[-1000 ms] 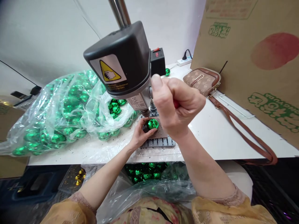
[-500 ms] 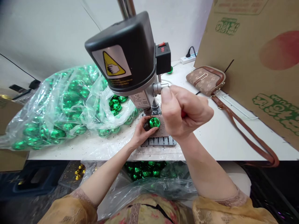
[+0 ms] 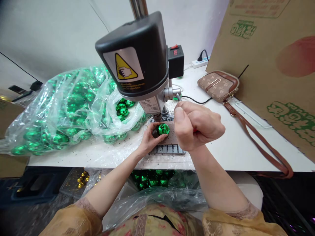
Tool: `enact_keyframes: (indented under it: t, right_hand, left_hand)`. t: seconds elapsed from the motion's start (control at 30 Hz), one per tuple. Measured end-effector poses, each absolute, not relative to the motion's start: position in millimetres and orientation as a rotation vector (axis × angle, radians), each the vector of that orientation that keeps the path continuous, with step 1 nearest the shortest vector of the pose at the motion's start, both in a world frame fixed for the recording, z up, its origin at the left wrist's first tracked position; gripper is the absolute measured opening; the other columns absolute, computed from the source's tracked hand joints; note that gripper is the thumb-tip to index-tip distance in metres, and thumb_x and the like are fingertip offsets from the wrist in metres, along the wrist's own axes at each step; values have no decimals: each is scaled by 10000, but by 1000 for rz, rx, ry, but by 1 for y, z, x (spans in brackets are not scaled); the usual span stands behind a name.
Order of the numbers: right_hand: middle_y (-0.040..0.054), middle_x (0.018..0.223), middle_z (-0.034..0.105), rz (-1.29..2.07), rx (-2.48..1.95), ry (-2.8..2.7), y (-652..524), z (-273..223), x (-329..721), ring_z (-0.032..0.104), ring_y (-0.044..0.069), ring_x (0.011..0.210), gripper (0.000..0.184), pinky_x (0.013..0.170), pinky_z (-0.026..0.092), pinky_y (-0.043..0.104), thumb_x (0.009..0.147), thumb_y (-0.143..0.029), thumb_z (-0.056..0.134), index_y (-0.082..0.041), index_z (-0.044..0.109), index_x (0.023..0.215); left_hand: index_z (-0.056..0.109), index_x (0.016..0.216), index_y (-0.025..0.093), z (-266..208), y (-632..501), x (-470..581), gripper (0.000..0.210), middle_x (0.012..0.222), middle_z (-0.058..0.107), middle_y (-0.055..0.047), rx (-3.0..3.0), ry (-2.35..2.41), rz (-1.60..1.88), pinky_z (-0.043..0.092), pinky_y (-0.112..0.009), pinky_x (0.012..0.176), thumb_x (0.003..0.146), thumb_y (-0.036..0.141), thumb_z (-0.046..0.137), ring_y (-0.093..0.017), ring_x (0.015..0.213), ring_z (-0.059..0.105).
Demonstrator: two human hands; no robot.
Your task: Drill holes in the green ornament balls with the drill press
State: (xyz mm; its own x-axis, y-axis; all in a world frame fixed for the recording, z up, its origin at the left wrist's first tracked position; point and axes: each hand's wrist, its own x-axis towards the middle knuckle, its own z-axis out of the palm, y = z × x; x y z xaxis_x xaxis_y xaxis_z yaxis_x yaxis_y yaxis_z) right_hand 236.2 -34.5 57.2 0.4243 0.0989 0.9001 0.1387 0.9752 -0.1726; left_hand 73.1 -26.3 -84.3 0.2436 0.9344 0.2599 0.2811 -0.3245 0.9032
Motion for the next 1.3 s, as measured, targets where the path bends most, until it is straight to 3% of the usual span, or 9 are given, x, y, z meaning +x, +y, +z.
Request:
enact_keyframes:
  t: [0.2,0.37,0.6,0.77,0.87,0.97,1.1,1.17,1.3]
  right_hand:
    - [-70,463,249,-79,-144,-1203,-31,43,240,230,44,363,499,390,201,265,791,-121,591,-206,150,572]
    - [-75,441,231,29,-331,-971,-33,77,232,248,40,356,462,388,226,259,813,-109,587,-195,226,539]
    - [-86,397,319,149,-413,-977,-28,120,231,295,55,347,408,389,216,279,825,-101,592,-232,356,519]
    - [-86,406,328,167,-434,-984,-31,116,230,322,62,361,396,404,228,276,839,-130,585,-234,343,542]
    - [-81,398,332,175,-426,-951,-32,115,230,307,66,349,394,391,234,300,823,-135,598,-239,364,524]
    - [-77,413,329,206,-445,-947,-30,113,233,315,59,359,393,401,244,305,825,-166,617,-232,401,504]
    - [-71,424,308,224,-350,-935,-26,109,235,306,79,365,376,389,226,326,792,-177,664,-236,439,497]
    - [-67,423,304,228,-331,-940,-24,108,235,306,84,367,364,387,231,327,788,-178,671,-237,458,498]
    - [-63,411,300,214,-340,-947,-23,107,236,292,86,351,374,382,219,330,789,-193,657,-240,441,487]
  left_hand:
    - [623,1194,248,-86,-27,72,514,1183,649,-85,1763,1136,1101,486,-470,1048,759,402,849,-280,1150,616]
    - [616,1205,231,-80,-28,77,514,1182,646,-95,1752,1171,1089,497,-447,1012,771,395,837,-274,1142,617]
    - [580,1049,217,-59,-78,64,426,968,660,-67,2039,1333,1258,519,-377,795,778,462,800,-226,899,637]
    - [612,1058,229,-78,-154,9,395,863,701,-76,2842,732,861,524,-376,687,799,481,773,-235,791,650]
    - [640,1108,209,-96,-184,-22,419,969,737,-117,3071,670,522,567,-420,776,831,508,739,-274,911,682]
    - [638,1160,229,-95,-177,-36,403,1055,742,-115,3026,693,570,582,-436,859,871,503,698,-270,1002,688]
    - [659,1108,258,-58,-102,-37,200,1010,731,-77,2768,1116,1025,568,-435,897,940,195,570,-238,975,691]
    - [672,1091,251,-32,-46,-36,209,1027,706,-94,2516,1486,1088,533,-450,943,953,184,531,-264,1009,668]
    - [636,1218,147,-3,54,-37,346,1234,617,-211,2193,2141,569,455,-510,1022,911,83,489,-368,1190,589]
